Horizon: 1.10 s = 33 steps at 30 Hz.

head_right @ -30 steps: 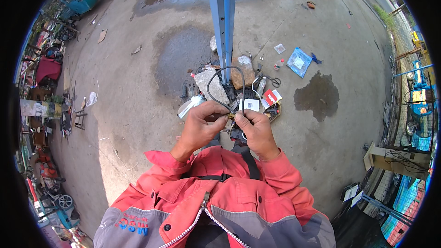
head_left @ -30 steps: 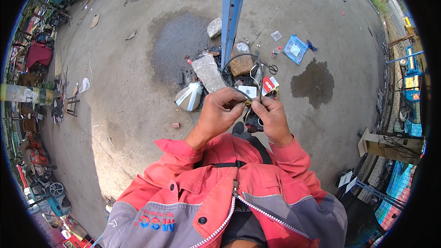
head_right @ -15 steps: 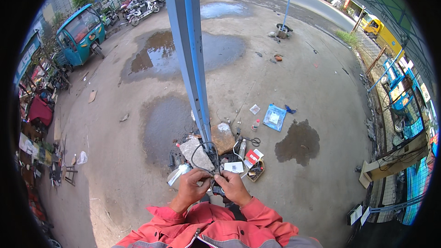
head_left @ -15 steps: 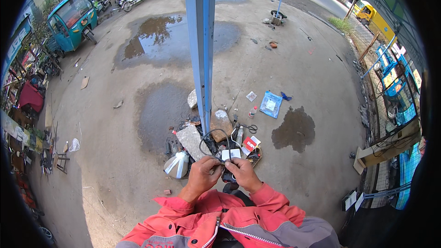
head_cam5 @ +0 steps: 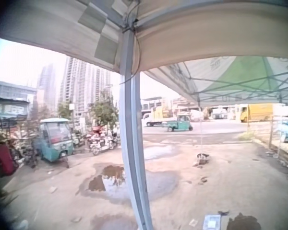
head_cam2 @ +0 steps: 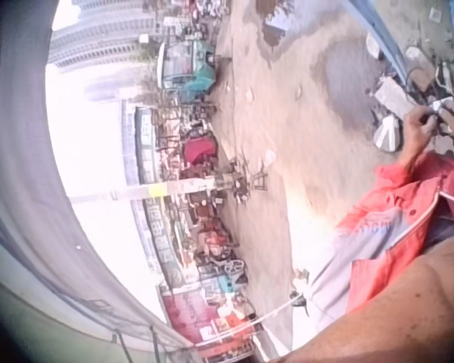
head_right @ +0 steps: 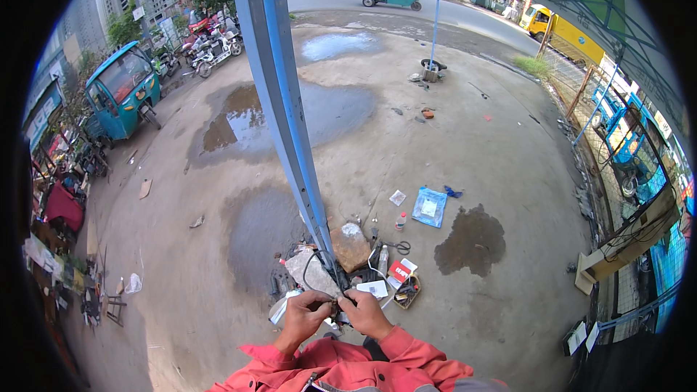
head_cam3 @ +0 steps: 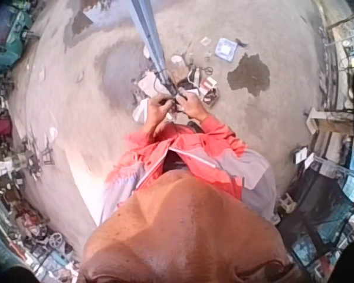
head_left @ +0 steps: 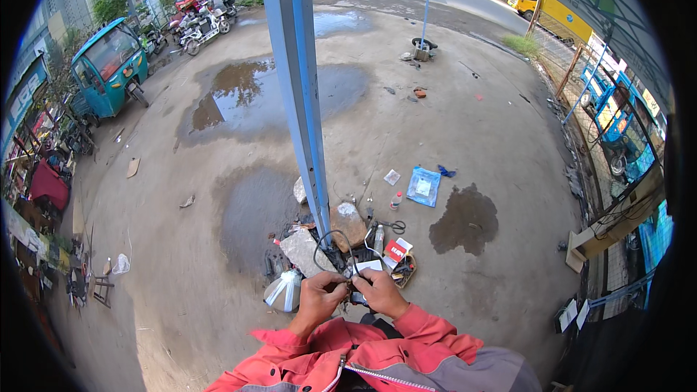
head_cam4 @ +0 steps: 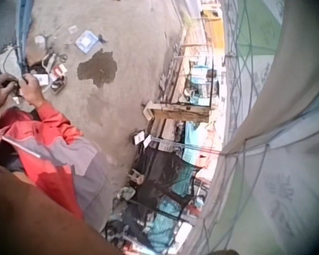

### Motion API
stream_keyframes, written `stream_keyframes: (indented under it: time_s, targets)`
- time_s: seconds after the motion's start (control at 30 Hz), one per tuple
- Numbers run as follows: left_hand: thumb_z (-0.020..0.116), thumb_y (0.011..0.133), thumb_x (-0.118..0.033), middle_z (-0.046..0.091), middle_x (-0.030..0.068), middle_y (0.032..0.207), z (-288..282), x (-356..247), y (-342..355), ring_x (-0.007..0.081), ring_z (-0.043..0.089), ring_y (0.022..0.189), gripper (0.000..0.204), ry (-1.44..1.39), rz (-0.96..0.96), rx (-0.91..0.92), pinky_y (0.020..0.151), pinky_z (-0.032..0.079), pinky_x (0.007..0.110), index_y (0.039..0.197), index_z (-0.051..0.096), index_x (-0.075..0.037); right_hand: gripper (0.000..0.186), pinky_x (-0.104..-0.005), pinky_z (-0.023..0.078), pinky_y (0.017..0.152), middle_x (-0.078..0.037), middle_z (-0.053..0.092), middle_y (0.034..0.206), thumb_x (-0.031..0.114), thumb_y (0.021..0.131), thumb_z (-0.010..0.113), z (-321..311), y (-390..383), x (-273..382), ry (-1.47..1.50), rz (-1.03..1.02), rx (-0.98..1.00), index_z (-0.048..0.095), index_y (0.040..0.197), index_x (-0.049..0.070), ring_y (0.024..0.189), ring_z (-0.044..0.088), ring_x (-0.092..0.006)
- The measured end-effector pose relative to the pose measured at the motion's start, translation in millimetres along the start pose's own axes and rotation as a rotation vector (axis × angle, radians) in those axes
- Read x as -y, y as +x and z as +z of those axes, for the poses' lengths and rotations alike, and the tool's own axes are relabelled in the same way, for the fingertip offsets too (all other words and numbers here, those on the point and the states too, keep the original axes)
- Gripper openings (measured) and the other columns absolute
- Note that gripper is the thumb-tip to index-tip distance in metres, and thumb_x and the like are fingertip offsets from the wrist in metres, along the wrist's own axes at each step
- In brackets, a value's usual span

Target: The person strips insulation from wires using a soldering iron and scissors, then connects the wires to a scooter's electrical system.

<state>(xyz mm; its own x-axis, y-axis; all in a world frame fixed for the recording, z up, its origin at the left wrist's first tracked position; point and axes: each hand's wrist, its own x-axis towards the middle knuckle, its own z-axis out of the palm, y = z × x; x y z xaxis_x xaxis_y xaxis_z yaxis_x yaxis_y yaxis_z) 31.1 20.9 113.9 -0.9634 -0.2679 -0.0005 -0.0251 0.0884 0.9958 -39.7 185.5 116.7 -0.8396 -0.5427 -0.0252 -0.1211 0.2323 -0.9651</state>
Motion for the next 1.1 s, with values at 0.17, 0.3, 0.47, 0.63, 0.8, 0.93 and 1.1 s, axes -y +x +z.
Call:
stream_keyframes:
  time_s: [0.17, 0.3, 0.47, 0.63, 0.8, 0.93, 1.1]
  targets:
    - [0.068, 0.085, 0.000, 0.071, 0.0071, 0.079, 2.0, 1.6, -0.3, 0.0114, 0.067, 0.071, 0.006, -0.118, -0.062, 0.003, 0.065, 0.054, 0.026, 0.090, 0.069, 0.004, 0.028, -0.0353, 0.047, 0.065, -0.013, 0.064, 0.074, 0.021, 0.095, 0.061, -4.3, 0.1, 2.2, 0.018, 0.011, 0.017, 0.066, 0.094, -0.007, 0.068, 0.058, -0.0177]
    - [0.067, 0.085, 0.003, 0.070, 0.0071, 0.081, 0.5, -1.1, 0.4, 0.0122, 0.067, 0.072, 0.005, -0.115, -0.015, 0.029, 0.067, 0.054, 0.026, 0.090, 0.069, 0.004, 0.027, -0.0320, 0.047, 0.066, -0.008, 0.067, 0.077, 0.021, 0.094, 0.064, -9.4, 3.6, 1.4, 0.057, 0.078, 0.096, 0.068, 0.096, -0.006, 0.071, 0.057, -0.0122]
    - [0.072, 0.078, 0.002, 0.069, 0.0104, 0.080, -0.2, -13.5, 4.2, 0.0185, 0.067, 0.069, 0.010, 0.238, 0.301, 0.007, 0.062, 0.052, 0.029, 0.088, 0.070, 0.001, 0.028, -0.0353, 0.046, 0.063, -0.016, 0.064, 0.072, 0.021, 0.091, 0.061, -3.7, 3.4, 1.7, 0.104, 0.060, 0.037, 0.066, 0.090, -0.006, 0.067, 0.060, -0.0175]
    - [0.070, 0.075, 0.002, 0.067, 0.0136, 0.082, 1.6, -17.0, 6.0, 0.0300, 0.067, 0.070, 0.014, 0.340, 0.367, 0.063, 0.062, 0.053, 0.035, 0.088, 0.070, 0.000, 0.026, -0.0421, 0.048, 0.064, -0.027, 0.062, 0.075, 0.018, 0.084, 0.056, -0.2, 4.9, 3.6, -0.011, -0.015, -0.008, 0.062, 0.085, -0.007, 0.069, 0.063, -0.0377]
    - [0.069, 0.075, 0.001, 0.066, 0.0143, 0.081, 1.8, -15.0, 3.7, 0.0310, 0.067, 0.070, 0.014, 0.336, 0.352, 0.064, 0.062, 0.052, 0.036, 0.089, 0.070, 0.001, 0.025, -0.0429, 0.048, 0.064, -0.026, 0.062, 0.074, 0.018, 0.083, 0.056, 5.0, 2.4, 2.3, -0.015, 0.066, -0.002, 0.062, 0.084, -0.006, 0.068, 0.063, -0.0377]
    - [0.069, 0.076, 0.001, 0.066, 0.0142, 0.080, 3.2, -13.2, 4.5, 0.0308, 0.067, 0.069, 0.014, 0.322, 0.343, 0.060, 0.061, 0.052, 0.036, 0.090, 0.070, 0.001, 0.024, -0.0428, 0.048, 0.065, -0.025, 0.063, 0.075, 0.018, 0.083, 0.057, 2.9, 2.0, 5.8, -0.018, 0.085, 0.002, 0.062, 0.085, -0.005, 0.069, 0.063, -0.0376]
    - [0.069, 0.077, 0.002, 0.068, 0.0144, 0.082, 0.7, -15.7, 8.9, 0.0293, 0.068, 0.072, 0.013, 0.290, 0.349, 0.041, 0.065, 0.053, 0.035, 0.090, 0.070, 0.002, 0.022, -0.0400, 0.047, 0.065, -0.023, 0.062, 0.073, 0.016, 0.085, 0.057, 5.3, 7.7, -2.4, 0.027, 0.043, -0.012, 0.062, 0.086, -0.005, 0.068, 0.062, -0.0280]
